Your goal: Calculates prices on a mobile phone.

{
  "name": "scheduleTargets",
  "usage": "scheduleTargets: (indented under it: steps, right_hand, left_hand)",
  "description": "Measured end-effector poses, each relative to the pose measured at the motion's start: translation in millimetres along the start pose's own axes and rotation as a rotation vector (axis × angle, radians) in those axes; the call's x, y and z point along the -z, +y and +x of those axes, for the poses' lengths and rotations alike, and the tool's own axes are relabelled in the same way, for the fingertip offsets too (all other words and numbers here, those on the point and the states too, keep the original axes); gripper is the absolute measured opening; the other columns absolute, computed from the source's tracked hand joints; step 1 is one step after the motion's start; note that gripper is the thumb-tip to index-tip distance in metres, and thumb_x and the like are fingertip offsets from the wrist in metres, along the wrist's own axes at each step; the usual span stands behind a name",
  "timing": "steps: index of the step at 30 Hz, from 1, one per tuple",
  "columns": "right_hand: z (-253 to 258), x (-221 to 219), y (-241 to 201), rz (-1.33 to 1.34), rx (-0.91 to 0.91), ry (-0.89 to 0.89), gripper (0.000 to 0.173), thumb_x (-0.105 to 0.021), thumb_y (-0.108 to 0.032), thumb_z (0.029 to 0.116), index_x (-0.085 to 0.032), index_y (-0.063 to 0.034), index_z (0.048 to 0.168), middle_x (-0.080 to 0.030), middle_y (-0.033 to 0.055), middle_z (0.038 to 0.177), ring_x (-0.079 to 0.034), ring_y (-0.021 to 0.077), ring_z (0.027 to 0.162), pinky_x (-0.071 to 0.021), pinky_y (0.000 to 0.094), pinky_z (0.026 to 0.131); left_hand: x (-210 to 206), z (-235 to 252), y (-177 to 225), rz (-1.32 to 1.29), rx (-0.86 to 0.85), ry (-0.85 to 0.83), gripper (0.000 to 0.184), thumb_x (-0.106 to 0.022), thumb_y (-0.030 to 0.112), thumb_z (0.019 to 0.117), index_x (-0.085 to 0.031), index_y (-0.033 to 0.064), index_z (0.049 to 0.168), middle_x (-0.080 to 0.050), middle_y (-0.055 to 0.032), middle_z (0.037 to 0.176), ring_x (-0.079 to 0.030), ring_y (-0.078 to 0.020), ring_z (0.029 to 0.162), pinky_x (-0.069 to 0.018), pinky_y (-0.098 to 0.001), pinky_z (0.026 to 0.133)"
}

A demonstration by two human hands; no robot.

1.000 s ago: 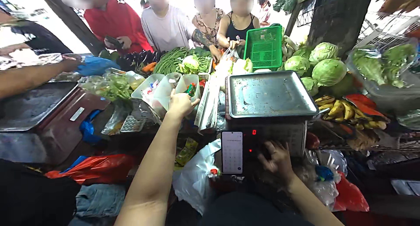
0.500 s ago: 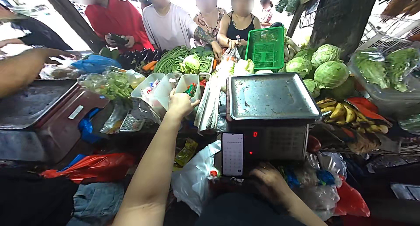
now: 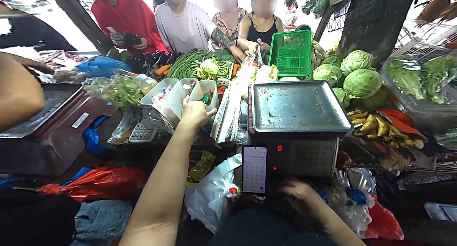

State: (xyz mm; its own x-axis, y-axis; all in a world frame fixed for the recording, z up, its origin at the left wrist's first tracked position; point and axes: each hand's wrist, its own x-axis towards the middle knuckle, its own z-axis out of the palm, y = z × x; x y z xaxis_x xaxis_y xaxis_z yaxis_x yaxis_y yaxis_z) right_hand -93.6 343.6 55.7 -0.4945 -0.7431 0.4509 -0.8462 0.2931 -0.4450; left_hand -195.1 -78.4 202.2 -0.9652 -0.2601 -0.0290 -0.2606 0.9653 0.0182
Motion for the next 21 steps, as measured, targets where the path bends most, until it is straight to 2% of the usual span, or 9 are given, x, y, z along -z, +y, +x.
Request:
scheduleTargets:
  steps: [4, 6, 9, 13, 17, 19, 21]
  right_hand:
    - [3.2, -2.6, 0.3, -0.199, 0.031, 0.088, 0.015, -0.063, -0.016, 0.0923, -0.077, -0.0195, 0.088, -0.075, -0.0038, 0.097, -0.070, 0.0156, 0.097, -0.0589, 0.0322, 0.086]
    - [6.0, -2.9, -0.8, -0.251, 0.014, 0.119, 0.017, -0.062, -0.019, 0.0919, -0.078, -0.0211, 0.086, -0.074, -0.0034, 0.096, -0.069, 0.0178, 0.097, -0.0591, 0.0350, 0.085]
    - [6.2, -2.7, -3.3, -0.258, -0.007, 0.109, 0.016, -0.063, -0.018, 0.0892, -0.077, -0.0188, 0.084, -0.073, 0.0002, 0.090, -0.071, 0.0188, 0.091, -0.0602, 0.0347, 0.080]
    - [6.1, -0.7, -7.6, -0.260, -0.056, 0.061, 0.010, -0.065, -0.018, 0.0859, -0.073, -0.0132, 0.085, -0.073, 0.0021, 0.087, -0.072, 0.0173, 0.082, -0.0619, 0.0335, 0.071]
    - [4.5, -1.2, -10.7, -0.311, -0.071, 0.060, 0.014, -0.064, -0.024, 0.0872, -0.072, -0.0132, 0.087, -0.069, 0.0016, 0.072, -0.071, 0.0184, 0.070, -0.0603, 0.0365, 0.063]
    - [2.2, -2.3, -10.3, -0.312, -0.084, 0.065, 0.017, -0.064, -0.026, 0.0882, -0.074, -0.0132, 0.089, -0.071, 0.0026, 0.074, -0.073, 0.0205, 0.072, -0.0611, 0.0390, 0.065]
    - [1.5, -1.2, -11.3, -0.284, -0.116, 0.038, 0.020, -0.064, -0.027, 0.0902, -0.077, -0.0121, 0.092, -0.075, 0.0053, 0.082, -0.075, 0.0240, 0.080, -0.0621, 0.0433, 0.070]
  left_hand:
    - [0.4, 0.0, 1.1, -0.007, -0.005, 0.000, 0.060, -0.056, 0.058, 0.0998, -0.076, 0.0018, 0.103, -0.074, -0.0170, 0.106, -0.066, -0.0341, 0.116, -0.0187, -0.0578, 0.124]
    - [-0.6, 0.1, 1.8, 0.002, -0.018, 0.006, 0.059, -0.057, 0.057, 0.0998, -0.075, 0.0011, 0.106, -0.074, -0.0177, 0.108, -0.066, -0.0351, 0.116, -0.0184, -0.0587, 0.124]
    - [-0.1, -1.2, 4.1, 0.021, -0.016, -0.015, 0.060, -0.055, 0.058, 0.1001, -0.075, 0.0010, 0.103, -0.074, -0.0176, 0.106, -0.066, -0.0350, 0.115, -0.0189, -0.0581, 0.123]
    - [1.3, -1.5, 4.3, 0.009, -0.001, -0.021, 0.060, -0.056, 0.057, 0.0998, -0.075, 0.0010, 0.106, -0.074, -0.0178, 0.108, -0.065, -0.0342, 0.117, -0.0179, -0.0569, 0.124]
    - [2.1, -1.2, 5.3, 0.016, 0.012, -0.028, 0.062, -0.056, 0.059, 0.0992, -0.074, 0.0001, 0.103, -0.074, -0.0176, 0.106, -0.065, -0.0334, 0.117, -0.0183, -0.0560, 0.124]
    - [3.2, -0.8, 6.4, 0.022, 0.009, -0.045, 0.064, -0.054, 0.060, 0.0999, -0.074, -0.0013, 0.104, -0.073, -0.0197, 0.108, -0.064, -0.0352, 0.118, -0.0184, -0.0571, 0.124]
    - [3.4, -1.9, 5.4, 0.019, 0.002, -0.048, 0.066, -0.053, 0.060, 0.1003, -0.073, -0.0025, 0.105, -0.072, -0.0219, 0.110, -0.063, -0.0375, 0.119, -0.0181, -0.0590, 0.123]
